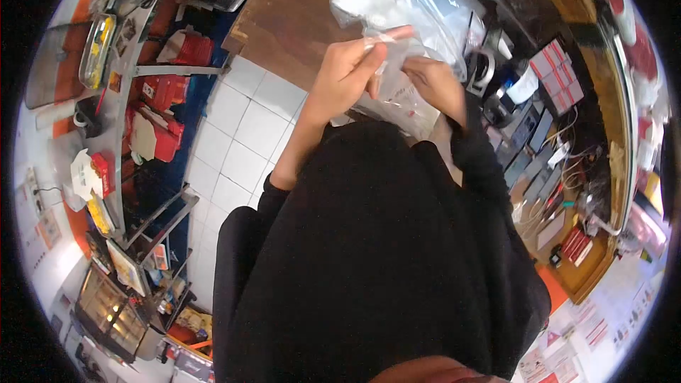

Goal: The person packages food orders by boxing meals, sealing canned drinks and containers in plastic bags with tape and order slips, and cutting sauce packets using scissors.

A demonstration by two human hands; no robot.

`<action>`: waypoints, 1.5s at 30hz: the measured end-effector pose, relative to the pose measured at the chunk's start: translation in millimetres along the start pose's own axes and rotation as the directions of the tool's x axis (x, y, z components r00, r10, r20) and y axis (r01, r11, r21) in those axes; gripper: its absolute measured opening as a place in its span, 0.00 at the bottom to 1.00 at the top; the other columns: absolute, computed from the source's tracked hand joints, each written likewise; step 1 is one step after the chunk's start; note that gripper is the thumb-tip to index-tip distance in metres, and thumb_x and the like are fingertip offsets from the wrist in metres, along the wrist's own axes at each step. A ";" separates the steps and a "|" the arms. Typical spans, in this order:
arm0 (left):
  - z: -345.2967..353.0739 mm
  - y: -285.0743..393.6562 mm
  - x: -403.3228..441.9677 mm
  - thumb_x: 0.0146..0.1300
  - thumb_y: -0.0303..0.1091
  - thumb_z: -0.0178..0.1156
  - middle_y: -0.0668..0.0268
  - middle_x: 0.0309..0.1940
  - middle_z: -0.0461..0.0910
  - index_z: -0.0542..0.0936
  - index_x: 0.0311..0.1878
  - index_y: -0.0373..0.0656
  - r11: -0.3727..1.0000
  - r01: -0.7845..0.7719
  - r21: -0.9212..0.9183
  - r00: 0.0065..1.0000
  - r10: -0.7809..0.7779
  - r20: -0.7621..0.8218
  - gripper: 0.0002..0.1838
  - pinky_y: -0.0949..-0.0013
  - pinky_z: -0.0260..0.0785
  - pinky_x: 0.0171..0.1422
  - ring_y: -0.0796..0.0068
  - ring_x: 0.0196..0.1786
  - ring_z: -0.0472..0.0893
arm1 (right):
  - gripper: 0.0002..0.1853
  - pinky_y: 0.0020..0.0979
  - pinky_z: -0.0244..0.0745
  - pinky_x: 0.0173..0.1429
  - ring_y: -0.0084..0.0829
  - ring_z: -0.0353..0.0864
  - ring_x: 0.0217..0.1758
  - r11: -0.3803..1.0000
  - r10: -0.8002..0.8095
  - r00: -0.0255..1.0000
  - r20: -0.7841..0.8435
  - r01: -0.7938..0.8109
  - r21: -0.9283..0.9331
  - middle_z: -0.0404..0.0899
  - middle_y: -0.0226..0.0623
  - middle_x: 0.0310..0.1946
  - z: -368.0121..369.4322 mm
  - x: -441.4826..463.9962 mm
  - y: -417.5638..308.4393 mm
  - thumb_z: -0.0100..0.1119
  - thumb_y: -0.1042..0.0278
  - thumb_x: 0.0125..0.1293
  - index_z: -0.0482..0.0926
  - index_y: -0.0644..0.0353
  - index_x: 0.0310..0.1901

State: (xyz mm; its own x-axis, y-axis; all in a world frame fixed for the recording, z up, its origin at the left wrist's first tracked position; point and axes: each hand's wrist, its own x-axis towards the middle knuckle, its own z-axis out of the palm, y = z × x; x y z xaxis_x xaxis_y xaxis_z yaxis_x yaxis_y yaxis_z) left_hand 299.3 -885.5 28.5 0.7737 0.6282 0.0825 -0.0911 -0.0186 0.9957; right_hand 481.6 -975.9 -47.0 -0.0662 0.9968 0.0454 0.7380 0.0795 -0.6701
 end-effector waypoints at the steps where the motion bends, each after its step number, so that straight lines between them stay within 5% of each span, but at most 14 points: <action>1: 3.3 0.5 -2.4 0.63 0.38 0.43 0.71 0.10 0.66 0.74 0.47 0.41 1.000 -0.009 -0.004 0.999 0.010 0.041 0.16 0.82 0.57 0.18 0.87 0.12 0.65 | 0.09 0.35 0.66 0.37 0.45 0.72 0.36 0.995 0.014 0.999 -0.030 -0.017 -0.103 0.74 0.45 0.32 24.5 -5.5 22.9 0.49 0.68 0.55 0.73 0.66 0.31; 3: 11.6 0.9 -12.9 0.63 0.40 0.43 0.72 0.09 0.64 0.75 0.46 0.42 0.997 -0.056 0.059 0.998 0.054 0.033 0.17 0.82 0.55 0.17 0.88 0.12 0.63 | 0.18 0.35 0.67 0.40 0.41 0.73 0.39 0.901 0.398 0.915 0.067 -0.375 -0.218 0.74 0.43 0.36 53.0 -7.8 50.8 0.46 0.52 0.58 0.72 0.60 0.39; 11: 25.5 -1.8 -35.0 0.61 0.40 0.46 0.72 0.10 0.65 0.75 0.43 0.38 0.975 -0.193 0.113 0.981 0.194 0.003 0.16 0.80 0.53 0.19 0.87 0.14 0.61 | 0.30 0.32 0.63 0.51 0.38 0.70 0.47 0.698 0.462 0.850 0.251 -0.524 0.488 0.71 0.47 0.44 89.8 -32.3 111.4 0.40 0.42 0.58 0.68 0.63 0.48; 19: 36.7 6.1 -46.6 0.61 0.40 0.47 0.71 0.11 0.64 0.76 0.38 0.35 0.992 -0.119 0.034 0.990 0.115 0.087 0.16 0.80 0.53 0.17 0.85 0.13 0.63 | 0.36 0.30 0.61 0.54 0.34 0.69 0.49 0.356 0.481 0.771 0.417 -0.606 0.711 0.71 0.48 0.44 62.9 -78.4 72.1 0.36 0.36 0.57 0.66 0.65 0.51; 25: 24.5 9.6 -43.0 0.61 0.37 0.46 0.70 0.11 0.68 0.77 0.38 0.35 0.984 -0.098 0.150 0.978 0.067 0.200 0.15 0.80 0.60 0.19 0.84 0.14 0.68 | 0.35 0.32 0.61 0.56 0.41 0.66 0.53 0.932 0.358 0.896 0.262 -0.360 -0.043 0.67 0.50 0.49 23.4 -118.1 32.6 0.42 0.38 0.54 0.65 0.64 0.52; 28: 2.3 19.8 -41.3 0.62 0.34 0.42 0.68 0.15 0.71 0.74 0.42 0.33 0.959 -0.034 0.283 0.945 -0.061 0.320 0.16 0.80 0.63 0.28 0.82 0.20 0.71 | 0.41 0.40 0.69 0.42 0.47 0.74 0.38 0.839 0.522 0.783 0.338 -0.402 -0.366 0.71 0.56 0.39 -33.8 -147.0 -43.9 0.39 0.30 0.49 0.67 0.66 0.49; 29: -5.2 23.3 -40.6 0.61 0.33 0.44 0.67 0.17 0.73 0.75 0.39 0.34 0.935 -0.057 0.351 0.932 -0.076 0.354 0.14 0.79 0.64 0.28 0.81 0.21 0.72 | 0.42 0.41 0.72 0.32 0.47 0.76 0.29 0.656 0.738 0.531 0.416 -0.419 -0.628 0.73 0.55 0.32 -58.4 -142.9 -79.8 0.39 0.28 0.47 0.70 0.67 0.44; 30: -11.9 25.7 -40.3 0.61 0.31 0.45 0.65 0.18 0.76 0.76 0.37 0.35 0.906 -0.086 0.414 0.917 -0.090 0.389 0.12 0.78 0.65 0.27 0.81 0.22 0.74 | 0.38 0.40 0.69 0.30 0.46 0.74 0.25 0.757 0.614 0.675 0.408 -0.357 -0.548 0.71 0.51 0.22 -66.1 -161.0 -87.2 0.40 0.29 0.48 0.72 0.66 0.32; 34: 3.5 46.1 -31.8 0.59 0.31 0.48 0.64 0.21 0.76 0.77 0.30 0.37 0.852 0.071 0.518 0.973 -0.174 0.153 0.10 0.75 0.65 0.35 0.77 0.26 0.74 | 0.15 0.34 0.63 0.28 0.36 0.68 0.25 0.883 0.061 0.993 0.097 -0.008 -0.469 0.68 0.37 0.21 -86.1 -186.7 -114.7 0.59 0.59 0.37 0.74 0.59 0.28; 36: 26.0 21.1 -13.6 0.50 0.48 0.56 0.57 0.41 0.69 0.76 0.36 0.40 0.566 -0.494 0.659 0.868 0.281 0.409 0.19 0.60 0.57 0.51 0.62 0.50 0.63 | 0.15 0.29 0.65 0.29 0.31 0.70 0.26 0.839 -0.055 0.997 0.051 0.074 -0.539 0.69 0.35 0.25 -90.5 -174.9 -120.2 0.53 0.66 0.40 0.74 0.56 0.34; 38: 84.0 0.3 -17.3 0.37 0.51 0.64 0.54 0.51 0.58 0.72 0.43 0.43 0.614 -0.575 0.541 0.798 0.278 0.534 0.31 0.56 0.51 0.57 0.54 0.55 0.58 | 0.18 0.30 0.64 0.35 0.30 0.68 0.26 0.901 -0.170 0.980 -0.108 0.109 -0.421 0.68 0.33 0.29 -82.6 -162.7 -120.8 0.55 0.75 0.39 0.73 0.61 0.38; 40: 127.4 -51.4 -17.7 0.45 0.37 0.60 0.57 0.40 0.71 0.67 0.44 0.40 0.883 -0.469 0.027 0.693 0.349 0.631 0.22 0.60 0.61 0.50 0.60 0.46 0.70 | 0.25 0.33 0.64 0.47 0.35 0.70 0.38 0.958 0.127 0.828 -0.546 0.041 0.285 0.66 0.41 0.40 -30.4 -165.4 -99.2 0.62 0.70 0.41 0.70 0.62 0.45; 42: 132.1 -66.4 -13.4 0.50 0.31 0.53 0.59 0.28 0.73 0.69 0.36 0.39 0.972 -0.178 -0.153 0.828 0.232 0.510 0.10 0.65 0.65 0.41 0.60 0.34 0.74 | 0.36 0.38 0.59 0.55 0.40 0.63 0.52 0.928 -0.216 0.697 -0.684 -0.071 -0.366 0.61 0.50 0.48 -38.8 -137.7 -75.4 0.68 0.55 0.35 0.67 0.64 0.48; 45: 143.9 -42.5 -20.7 0.51 0.28 0.51 0.57 0.22 0.72 0.69 0.28 0.38 0.957 -0.126 -0.260 0.928 0.207 0.310 0.04 0.68 0.65 0.31 0.60 0.26 0.73 | 0.49 0.40 0.55 0.58 0.44 0.56 0.58 0.933 0.297 0.725 -0.621 -0.082 0.350 0.57 0.52 0.53 -10.4 -114.2 -28.6 0.69 0.49 0.27 0.60 0.65 0.53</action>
State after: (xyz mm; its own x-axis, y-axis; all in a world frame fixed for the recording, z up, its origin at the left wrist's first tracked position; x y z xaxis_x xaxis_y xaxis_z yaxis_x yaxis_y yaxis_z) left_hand 377.3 -1009.7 -9.4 0.8936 0.3378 0.2957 -0.3481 0.1055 0.9315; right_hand 475.0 -1091.9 -25.3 0.5882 0.7532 0.2944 0.4587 -0.0109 -0.8885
